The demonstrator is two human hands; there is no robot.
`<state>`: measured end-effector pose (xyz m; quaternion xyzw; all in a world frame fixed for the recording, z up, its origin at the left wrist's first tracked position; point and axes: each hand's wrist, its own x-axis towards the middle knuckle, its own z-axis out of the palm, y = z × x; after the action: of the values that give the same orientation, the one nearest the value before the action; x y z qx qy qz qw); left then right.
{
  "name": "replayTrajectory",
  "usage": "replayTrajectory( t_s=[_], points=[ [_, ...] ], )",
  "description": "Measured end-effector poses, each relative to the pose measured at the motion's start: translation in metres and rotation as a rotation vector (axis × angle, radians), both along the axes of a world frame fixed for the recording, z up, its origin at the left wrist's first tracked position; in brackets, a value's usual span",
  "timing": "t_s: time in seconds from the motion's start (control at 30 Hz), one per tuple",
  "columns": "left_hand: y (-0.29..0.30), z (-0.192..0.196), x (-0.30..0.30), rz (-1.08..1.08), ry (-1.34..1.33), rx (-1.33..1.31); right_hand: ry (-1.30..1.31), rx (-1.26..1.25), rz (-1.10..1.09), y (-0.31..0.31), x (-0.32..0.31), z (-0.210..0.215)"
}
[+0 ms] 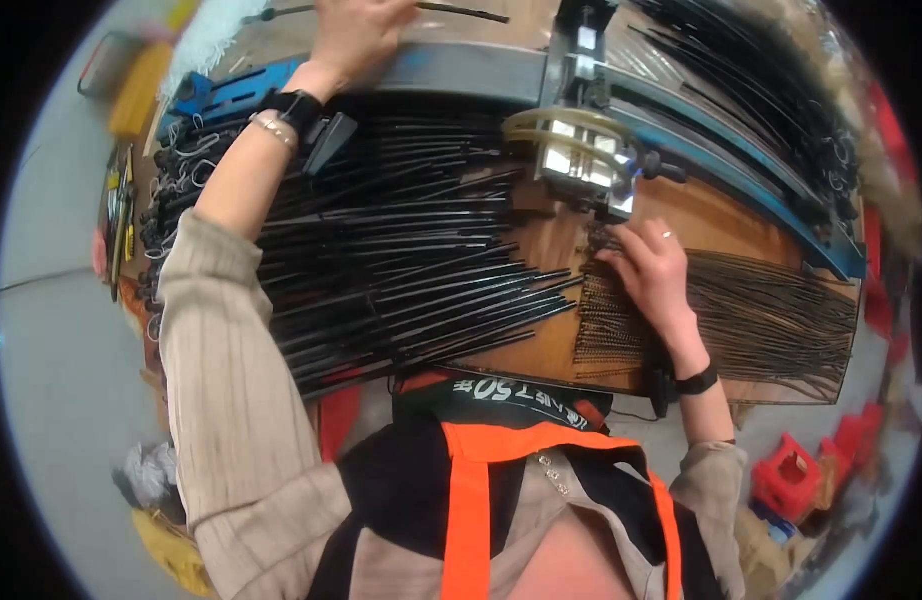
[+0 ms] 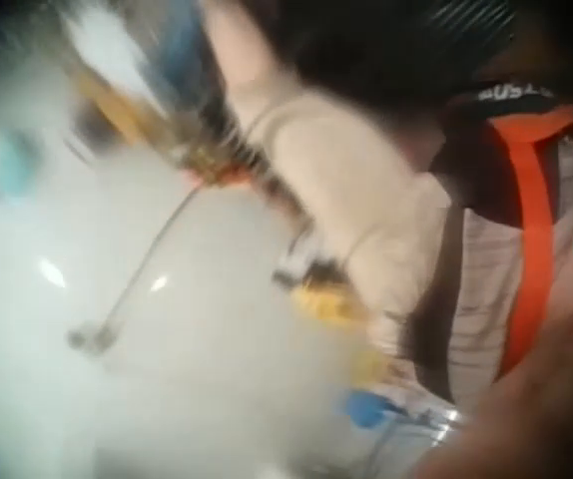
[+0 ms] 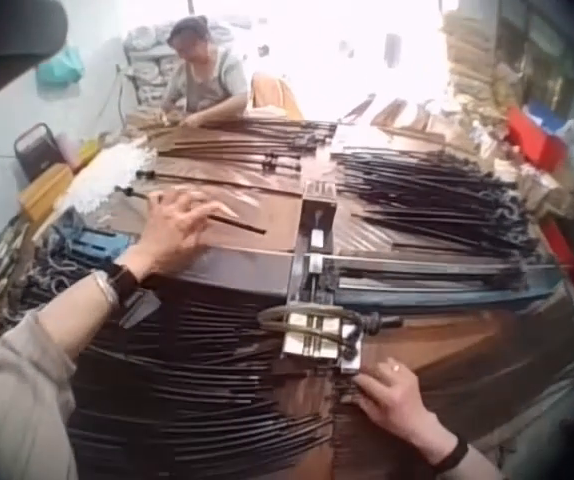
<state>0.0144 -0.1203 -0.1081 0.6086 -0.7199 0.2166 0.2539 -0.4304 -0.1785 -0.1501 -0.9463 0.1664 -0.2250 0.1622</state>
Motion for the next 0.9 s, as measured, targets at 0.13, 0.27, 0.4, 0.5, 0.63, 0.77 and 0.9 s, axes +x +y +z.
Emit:
replayTrajectory(
  t_s=[0.13, 0.27, 0.4, 0.5, 0.63, 0.77, 0.9],
  points=[
    [0.077, -0.006, -0.040, 0.154, -0.099, 0.084, -0.071, 0.306, -0.035, -0.003, 0.009, -0.005],
    [0.143, -0.013, -0.113, 0.051, 0.031, 0.651, 0.013, 0.082, 0.032, 0.004, 0.011, -0.003],
    [0.135, -0.007, -0.139, 0.066, 0.063, 0.825, 0.023, 0.108, -0.042, 0.003, -0.007, -0.005],
    [0.132, -0.024, -0.150, 0.025, 0.055, 0.769, 0.279, 0.507, -0.109, -0.001, -0.010, 0.002],
    [0.127, -0.038, -0.100, -0.078, 0.080, 0.782, -0.040, 0.698, 0.267, -0.021, 0.021, -0.015],
    [0.126, -0.013, -0.127, -0.052, 0.014, 0.877, -0.078, 0.589, 0.150, -0.018, 0.012, -0.021],
    [0.124, -0.016, -0.131, -0.047, 0.053, 0.738, -0.005, 0.481, -0.004, -0.007, -0.007, -0.015]
  ],
)
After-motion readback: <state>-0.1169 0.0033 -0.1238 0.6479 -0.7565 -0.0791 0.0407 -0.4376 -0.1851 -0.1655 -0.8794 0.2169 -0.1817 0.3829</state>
